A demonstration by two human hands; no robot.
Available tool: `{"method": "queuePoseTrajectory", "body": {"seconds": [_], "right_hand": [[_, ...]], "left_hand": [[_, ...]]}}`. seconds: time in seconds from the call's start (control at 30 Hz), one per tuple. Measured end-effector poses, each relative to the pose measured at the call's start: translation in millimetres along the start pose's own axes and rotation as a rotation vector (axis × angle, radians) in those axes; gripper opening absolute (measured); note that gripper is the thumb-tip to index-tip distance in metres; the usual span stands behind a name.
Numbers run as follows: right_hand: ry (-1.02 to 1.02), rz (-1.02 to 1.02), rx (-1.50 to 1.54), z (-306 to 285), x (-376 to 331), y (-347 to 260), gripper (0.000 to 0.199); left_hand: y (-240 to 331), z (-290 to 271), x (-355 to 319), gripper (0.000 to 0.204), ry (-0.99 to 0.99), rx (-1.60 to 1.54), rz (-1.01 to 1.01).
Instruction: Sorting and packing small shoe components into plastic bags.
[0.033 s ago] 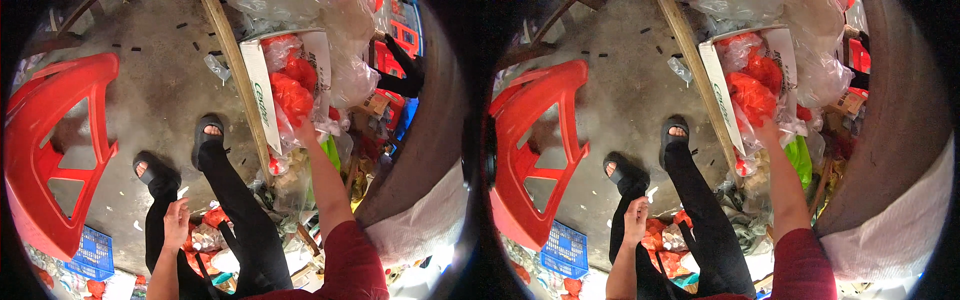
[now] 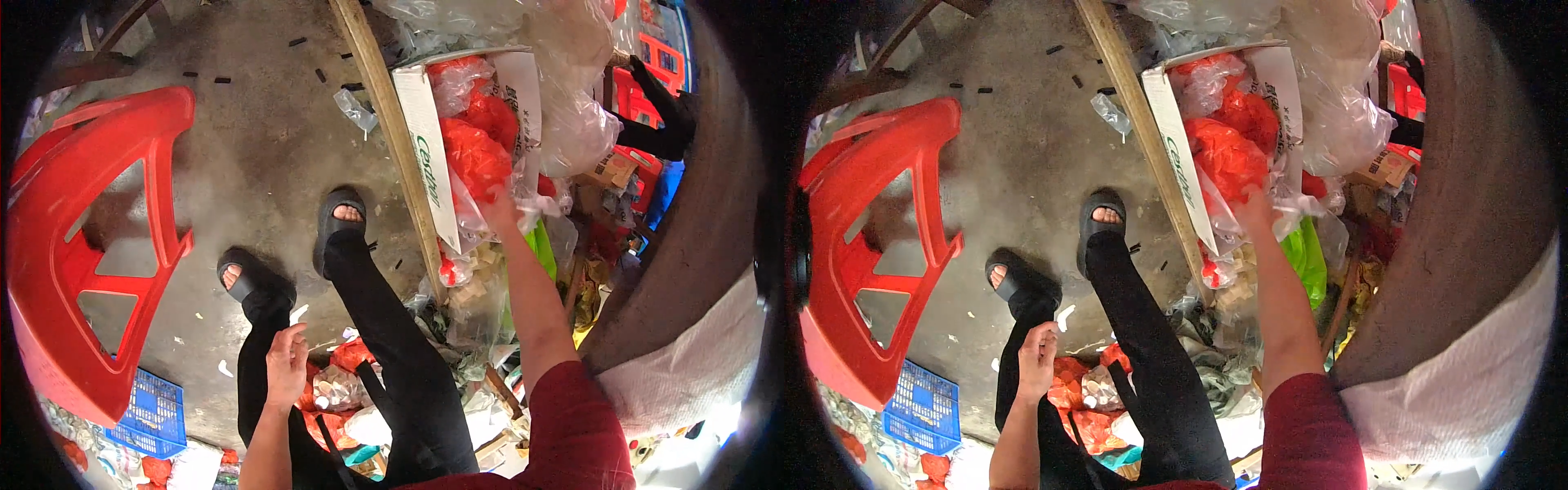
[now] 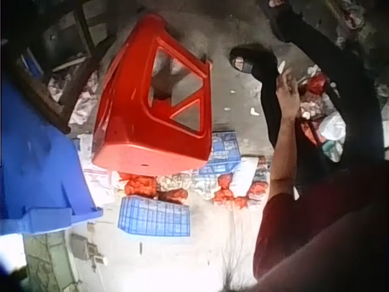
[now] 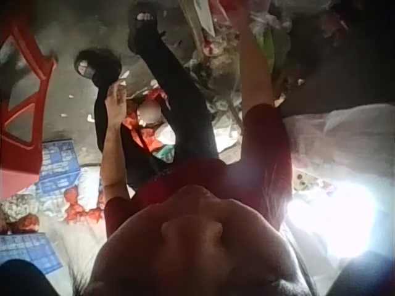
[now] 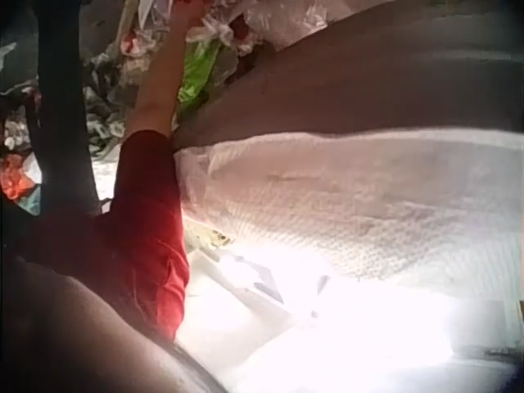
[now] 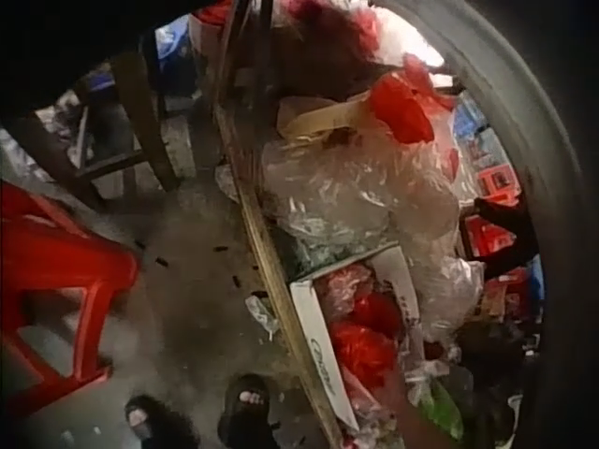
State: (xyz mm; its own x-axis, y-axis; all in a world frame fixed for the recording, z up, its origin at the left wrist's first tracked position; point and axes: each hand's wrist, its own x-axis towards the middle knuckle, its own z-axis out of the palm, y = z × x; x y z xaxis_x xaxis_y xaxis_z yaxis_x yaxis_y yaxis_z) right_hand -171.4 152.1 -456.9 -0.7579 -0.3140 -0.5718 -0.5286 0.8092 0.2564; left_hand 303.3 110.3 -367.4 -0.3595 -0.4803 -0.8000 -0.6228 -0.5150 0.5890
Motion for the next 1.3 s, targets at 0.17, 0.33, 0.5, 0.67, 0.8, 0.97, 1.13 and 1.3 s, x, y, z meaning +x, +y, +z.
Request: {"method": "queuePoseTrajectory", "body": {"seconds": [0.17, 0.33, 0.5, 0.67, 0.8, 0.97, 1.13, 1.3], "right_hand": [[0.683, 0.047, 0.637, -36.8, 32.4, 22.4, 0.018], [0.83, 0.063, 0.785, -55.4, 39.2, 45.8, 0.017], [0.475, 0.016, 1.593, -65.0, -22.3, -28.2, 0.02], [0.475, 0.068, 1.561, -73.7, -24.3, -28.2, 0.022], [0.285, -0.028, 1.635, -81.6, -32.8, -27.3, 0.035], [-0.256, 0.144, 1.768, -101.0, -113.9, -59.4, 0.052], [-0.771, -0.158, 2.089, -77.9, -145.0, -30.4, 0.054], [-0.317, -0.05, 1.57, -89.4, -218.5, -78.7, 0.044]], "left_hand": [[-9.8, 5.9, 6.7, 0.021, 0.04, -0.106, -0.11], [-17.7, 11.1, 11.6, 0.02, 0.059, -0.192, -0.103], [-15.6, 5.4, 5.9, 0.02, 0.081, -0.18, -0.086], [-27.1, 2.4, 0.5, 0.019, 0.117, -0.2, -0.102], [-27.6, 4.5, 2.9, 0.025, 0.097, -0.173, -0.088], [30.6, 7.0, 26.2, 0.043, 0.104, -0.207, -0.01], [130.6, 13.5, 61.9, 0.06, 0.146, -0.231, 0.243], [190.3, 22.5, 71.8, 0.077, 0.377, -0.263, 0.372]]}}
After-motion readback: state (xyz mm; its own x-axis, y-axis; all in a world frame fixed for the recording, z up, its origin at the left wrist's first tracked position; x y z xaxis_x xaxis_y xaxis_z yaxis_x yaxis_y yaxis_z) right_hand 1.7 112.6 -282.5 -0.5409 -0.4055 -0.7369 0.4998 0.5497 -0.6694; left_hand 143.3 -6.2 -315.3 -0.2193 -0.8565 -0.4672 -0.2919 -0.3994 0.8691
